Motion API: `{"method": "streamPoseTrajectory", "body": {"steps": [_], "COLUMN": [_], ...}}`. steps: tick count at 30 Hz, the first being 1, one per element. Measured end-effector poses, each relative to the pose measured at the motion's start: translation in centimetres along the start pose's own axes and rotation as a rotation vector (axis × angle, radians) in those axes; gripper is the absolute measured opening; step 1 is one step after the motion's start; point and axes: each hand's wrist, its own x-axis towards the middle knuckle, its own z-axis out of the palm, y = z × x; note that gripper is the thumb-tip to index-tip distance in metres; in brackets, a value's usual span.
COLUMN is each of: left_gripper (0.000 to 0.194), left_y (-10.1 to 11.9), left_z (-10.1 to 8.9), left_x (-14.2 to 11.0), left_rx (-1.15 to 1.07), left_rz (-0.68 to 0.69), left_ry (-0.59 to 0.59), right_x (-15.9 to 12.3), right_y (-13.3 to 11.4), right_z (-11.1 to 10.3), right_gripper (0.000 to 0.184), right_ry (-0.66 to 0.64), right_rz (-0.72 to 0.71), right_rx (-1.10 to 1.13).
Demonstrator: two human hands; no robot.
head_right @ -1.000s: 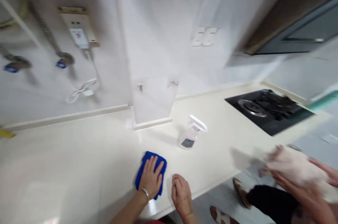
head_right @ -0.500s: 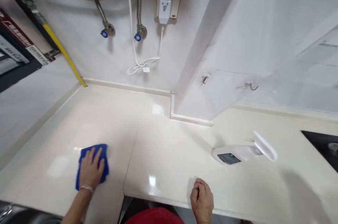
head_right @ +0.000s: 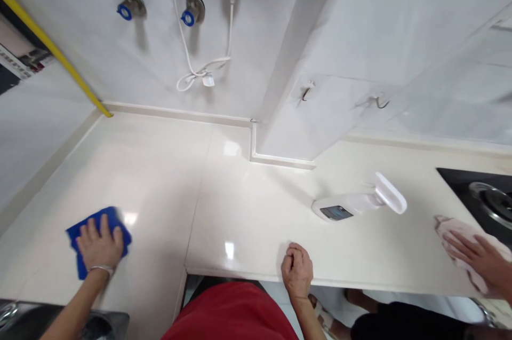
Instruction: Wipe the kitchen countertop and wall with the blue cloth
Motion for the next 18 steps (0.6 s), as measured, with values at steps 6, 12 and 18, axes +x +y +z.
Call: {"method": "streamPoseTrajectory", "body": {"steps": [6,12,18], "left_gripper": [0.061,0.070,0.068], "left_y": [11.3,22.0,19.8], "left_z": [-0.1,1.9,1.8], "left_x": [-9.4,-13.4,-13.3], "left_rx": [-0.092,-0.276,-0.351], "left_rz": [0.395,0.667,0.727], "left_ry": [-0.119,-0.298,-0.299], "right_x": [0.1,-0.4,-0.4], "right_y": [0.0,1.2,1.9], "right_z": [-0.2,-0.3,-0.3], "right_gripper": [0.013,0.010,0.010], "right_ry": [-0.005,-0.026,-0.050], "right_rz": [0.016,-0.033,-0.083], "right_rx": [-0.005,-0.002,-0.018]}}
